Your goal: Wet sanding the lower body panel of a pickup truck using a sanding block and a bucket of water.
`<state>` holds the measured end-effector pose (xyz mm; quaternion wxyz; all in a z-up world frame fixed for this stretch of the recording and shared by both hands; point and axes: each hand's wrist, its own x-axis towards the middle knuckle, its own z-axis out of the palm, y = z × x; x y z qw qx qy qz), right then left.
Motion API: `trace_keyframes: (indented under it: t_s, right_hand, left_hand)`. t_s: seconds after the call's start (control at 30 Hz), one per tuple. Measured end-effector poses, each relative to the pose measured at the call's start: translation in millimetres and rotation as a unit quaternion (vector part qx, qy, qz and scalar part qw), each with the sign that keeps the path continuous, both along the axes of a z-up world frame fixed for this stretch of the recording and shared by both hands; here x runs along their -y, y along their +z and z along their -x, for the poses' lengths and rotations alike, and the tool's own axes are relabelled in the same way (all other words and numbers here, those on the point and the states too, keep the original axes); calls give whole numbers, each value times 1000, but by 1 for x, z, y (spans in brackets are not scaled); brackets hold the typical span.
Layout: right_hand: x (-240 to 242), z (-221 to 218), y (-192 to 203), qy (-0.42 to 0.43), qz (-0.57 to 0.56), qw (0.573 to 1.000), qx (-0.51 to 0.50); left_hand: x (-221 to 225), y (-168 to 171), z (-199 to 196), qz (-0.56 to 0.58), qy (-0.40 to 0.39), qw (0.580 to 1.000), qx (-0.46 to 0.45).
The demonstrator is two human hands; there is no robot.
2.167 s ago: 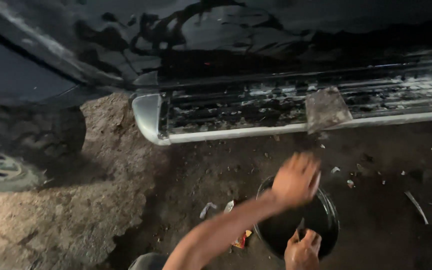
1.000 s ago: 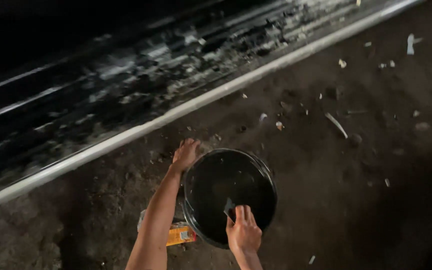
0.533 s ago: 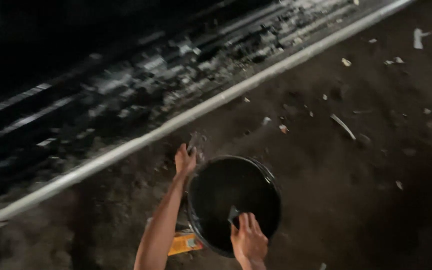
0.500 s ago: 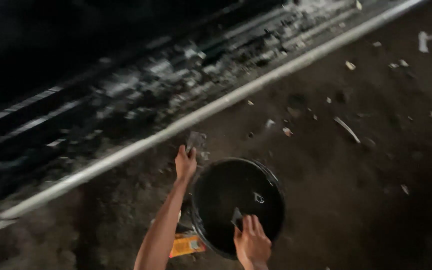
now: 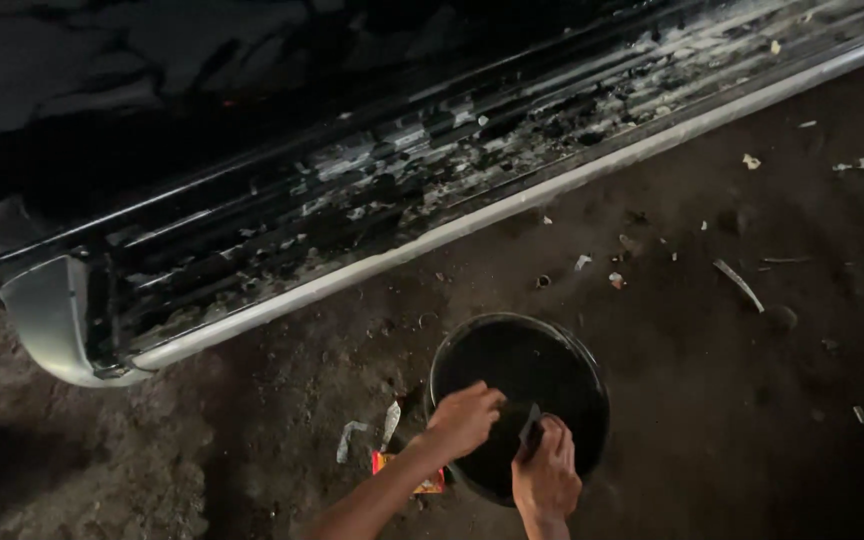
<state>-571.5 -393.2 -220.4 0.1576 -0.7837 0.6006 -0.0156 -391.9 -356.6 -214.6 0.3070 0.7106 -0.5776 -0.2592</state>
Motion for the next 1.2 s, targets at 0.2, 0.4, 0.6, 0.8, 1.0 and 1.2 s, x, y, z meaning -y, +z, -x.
trace_keyframes:
  t_s: [0.2, 0.4, 0.6, 0.8, 1.0, 1.2]
  right_hand:
    - [5, -9, 20, 3, -63, 996, -63]
    - [4, -8, 31, -24, -92, 994, -51]
    - [7, -5, 73, 21, -12, 1000, -5]
    - [15, 9, 92, 44, -46, 997, 49]
    - [24, 21, 93, 31, -11, 992, 122]
    - [35, 26, 92, 41, -7, 992, 116]
  left_hand:
    - [33, -226, 30, -16, -96, 979, 179]
    - [54, -247, 39, -47, 55, 994, 78]
    - [60, -101, -11, -171, 114, 977, -54]
    - [121, 149, -54, 93, -75, 993, -5]
    - [243, 419, -87, 170, -61, 777, 604]
    - [406, 395, -91, 128, -13, 433, 892]
